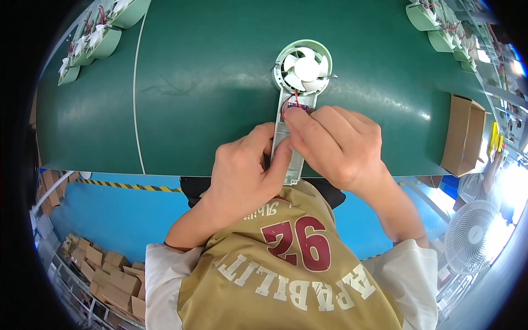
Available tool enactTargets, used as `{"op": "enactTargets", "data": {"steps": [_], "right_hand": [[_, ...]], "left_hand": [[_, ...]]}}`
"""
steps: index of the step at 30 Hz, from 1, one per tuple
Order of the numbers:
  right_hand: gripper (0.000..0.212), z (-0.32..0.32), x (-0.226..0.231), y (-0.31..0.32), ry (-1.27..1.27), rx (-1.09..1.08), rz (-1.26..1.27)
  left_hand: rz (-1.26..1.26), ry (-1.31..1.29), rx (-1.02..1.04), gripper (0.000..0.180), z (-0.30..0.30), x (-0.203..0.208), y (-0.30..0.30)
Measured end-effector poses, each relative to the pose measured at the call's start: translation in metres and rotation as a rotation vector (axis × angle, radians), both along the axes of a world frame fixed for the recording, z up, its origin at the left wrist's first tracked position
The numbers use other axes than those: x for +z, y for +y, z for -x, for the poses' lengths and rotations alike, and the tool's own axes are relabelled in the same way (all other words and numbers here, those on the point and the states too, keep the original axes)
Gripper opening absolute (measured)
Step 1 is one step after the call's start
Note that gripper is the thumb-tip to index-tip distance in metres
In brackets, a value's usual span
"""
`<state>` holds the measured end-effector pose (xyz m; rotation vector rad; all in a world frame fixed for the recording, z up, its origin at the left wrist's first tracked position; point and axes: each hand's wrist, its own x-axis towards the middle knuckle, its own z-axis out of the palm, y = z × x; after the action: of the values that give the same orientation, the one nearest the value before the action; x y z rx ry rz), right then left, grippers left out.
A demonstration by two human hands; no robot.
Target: The person assembles portable fans along a conveyor belt by connecting internal wiring to the circuit board, inserting a battery into the handle housing, and placing the assembled fan back onto the line.
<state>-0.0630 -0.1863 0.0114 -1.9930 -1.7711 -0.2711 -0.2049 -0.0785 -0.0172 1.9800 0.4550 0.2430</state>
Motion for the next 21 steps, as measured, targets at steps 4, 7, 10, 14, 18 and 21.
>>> {"op": "enactTargets", "data": {"steps": [4,7,10,14,18,21], "right_hand": [[0.024,0.001,-0.005,0.0,0.058,-0.019,-0.056],[0.02,0.003,-0.008,-0.002,0.149,-0.042,-0.057],[0.016,0.006,-0.005,-0.004,0.293,-0.126,-0.014],[0.011,0.004,-0.001,-0.003,0.517,-0.202,0.041],[0.009,-0.006,0.004,-0.006,0.851,-0.299,0.203],[0.01,-0.008,-0.001,-0.01,1.229,-0.392,0.214]], "left_hand": [[0.066,-0.018,0.006,0.016,0.001,0.0,0.002],[0.126,-0.027,0.011,0.014,0.0,0.002,0.001],[0.163,-0.026,0.013,0.014,0.0,0.003,0.001],[0.204,-0.035,0.012,0.014,0.0,0.0,0.0],[0.251,-0.015,0.011,0.015,0.0,0.0,0.001],[0.269,-0.031,0.023,0.016,-0.001,-0.001,0.0]]}}
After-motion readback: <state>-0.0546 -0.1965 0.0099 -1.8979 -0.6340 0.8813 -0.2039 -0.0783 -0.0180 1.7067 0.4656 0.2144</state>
